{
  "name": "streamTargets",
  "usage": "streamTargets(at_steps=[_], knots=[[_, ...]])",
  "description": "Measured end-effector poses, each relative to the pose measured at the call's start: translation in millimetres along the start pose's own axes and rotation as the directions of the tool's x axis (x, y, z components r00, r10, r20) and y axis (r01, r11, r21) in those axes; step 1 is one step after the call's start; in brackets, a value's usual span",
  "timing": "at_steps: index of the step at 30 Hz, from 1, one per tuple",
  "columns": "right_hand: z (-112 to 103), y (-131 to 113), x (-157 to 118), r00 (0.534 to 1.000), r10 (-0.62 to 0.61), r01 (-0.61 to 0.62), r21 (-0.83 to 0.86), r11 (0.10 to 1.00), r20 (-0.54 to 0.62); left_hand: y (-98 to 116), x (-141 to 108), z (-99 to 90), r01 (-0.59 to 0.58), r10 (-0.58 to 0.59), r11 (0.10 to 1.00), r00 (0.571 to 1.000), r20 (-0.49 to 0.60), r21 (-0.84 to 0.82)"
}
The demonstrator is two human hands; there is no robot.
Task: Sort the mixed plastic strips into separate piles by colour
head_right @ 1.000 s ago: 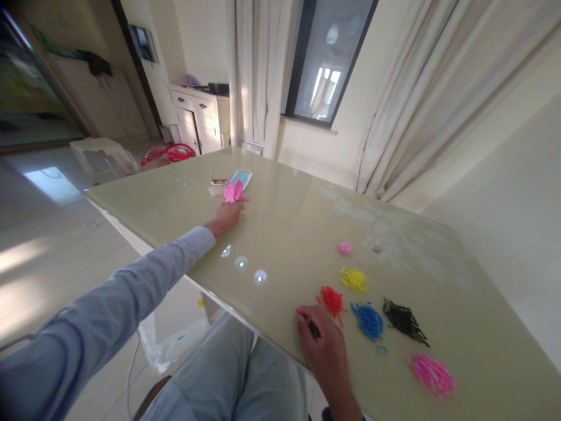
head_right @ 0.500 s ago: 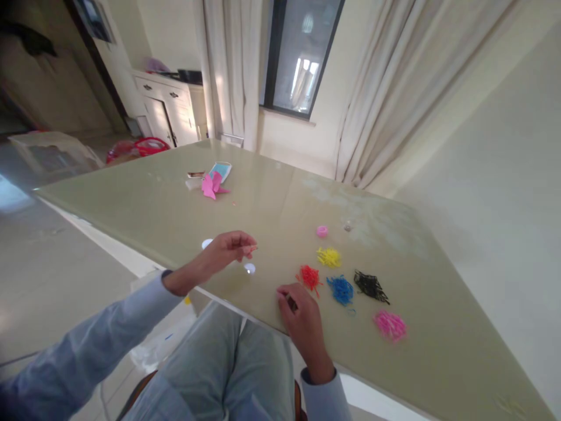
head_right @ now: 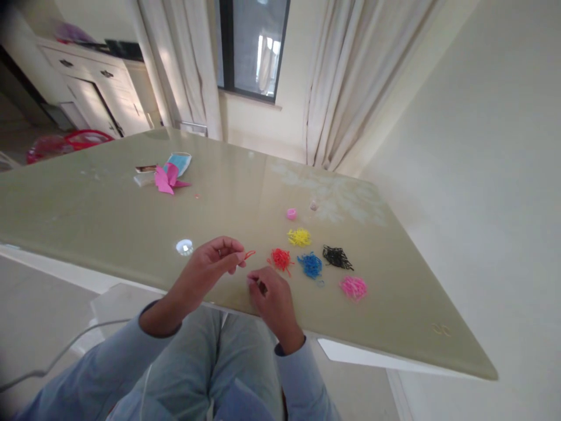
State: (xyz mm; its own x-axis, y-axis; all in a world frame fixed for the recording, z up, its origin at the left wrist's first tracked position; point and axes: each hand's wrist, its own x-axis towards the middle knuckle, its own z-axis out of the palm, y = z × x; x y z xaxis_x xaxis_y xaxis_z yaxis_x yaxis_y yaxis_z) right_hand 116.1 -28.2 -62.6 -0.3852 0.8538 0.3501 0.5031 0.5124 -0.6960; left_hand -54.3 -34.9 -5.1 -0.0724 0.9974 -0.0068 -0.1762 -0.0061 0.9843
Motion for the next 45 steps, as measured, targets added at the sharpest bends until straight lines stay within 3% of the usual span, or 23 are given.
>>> streamTargets(at_steps=[4,9,15,20,25,31,35,39,43,45], knots=[[1.7,1.5,-1.2,1.000,-0.004,0.004,0.015,1.000,0.004,-7.6,16.2,11.5,-0.162,0.161,0.946,0.987,0.026,0.280],[2.7,3.2,-1.6,1.000,-0.001,0.000,0.047,0.999,0.019,-22.1,48.0,31.2,-0.313,0.230,0.754,0.949,0.214,0.577],[1.7,0.8,-1.8,1.000,0.005,-0.005,0.059,0.998,0.000,-39.6,71.2,47.2,-0.382,0.182,0.604,0.921,0.345,0.700],[1.0,0.7,-1.5,1.000,0.014,-0.014,0.090,0.996,-0.001,-38.4,68.1,47.1,-0.396,0.209,0.614,0.916,0.343,0.683],[-1.5,0.3,-1.5,0.999,0.034,-0.035,0.118,0.992,0.016,-32.5,58.5,28.2,-0.392,0.272,0.650,0.920,0.282,0.651],[-2.8,-0.2,-1.6,1.000,0.014,-0.016,0.076,0.997,0.019,-42.1,41.5,-32.9,-0.305,0.289,0.608,0.945,0.153,0.733],[-1.2,4.9,-1.5,1.000,-0.013,0.013,0.063,0.998,-0.005,-43.8,26.0,-62.9,-0.267,0.261,0.563,0.955,0.139,0.782],[2.8,12.6,5.1,1.000,0.014,-0.013,0.055,0.998,-0.016,-43.8,10.5,-63.5,-0.196,0.201,0.533,0.974,0.102,0.823],[10.6,7.4,29.8,0.996,0.070,-0.066,0.069,0.995,-0.050,-48.0,0.9,-52.2,-0.200,0.151,0.338,0.976,0.157,0.920],[17.1,-3.2,51.0,0.996,0.070,-0.066,0.073,0.995,-0.060,-49.2,-0.5,-49.4,-0.193,0.138,0.288,0.978,0.159,0.938]])
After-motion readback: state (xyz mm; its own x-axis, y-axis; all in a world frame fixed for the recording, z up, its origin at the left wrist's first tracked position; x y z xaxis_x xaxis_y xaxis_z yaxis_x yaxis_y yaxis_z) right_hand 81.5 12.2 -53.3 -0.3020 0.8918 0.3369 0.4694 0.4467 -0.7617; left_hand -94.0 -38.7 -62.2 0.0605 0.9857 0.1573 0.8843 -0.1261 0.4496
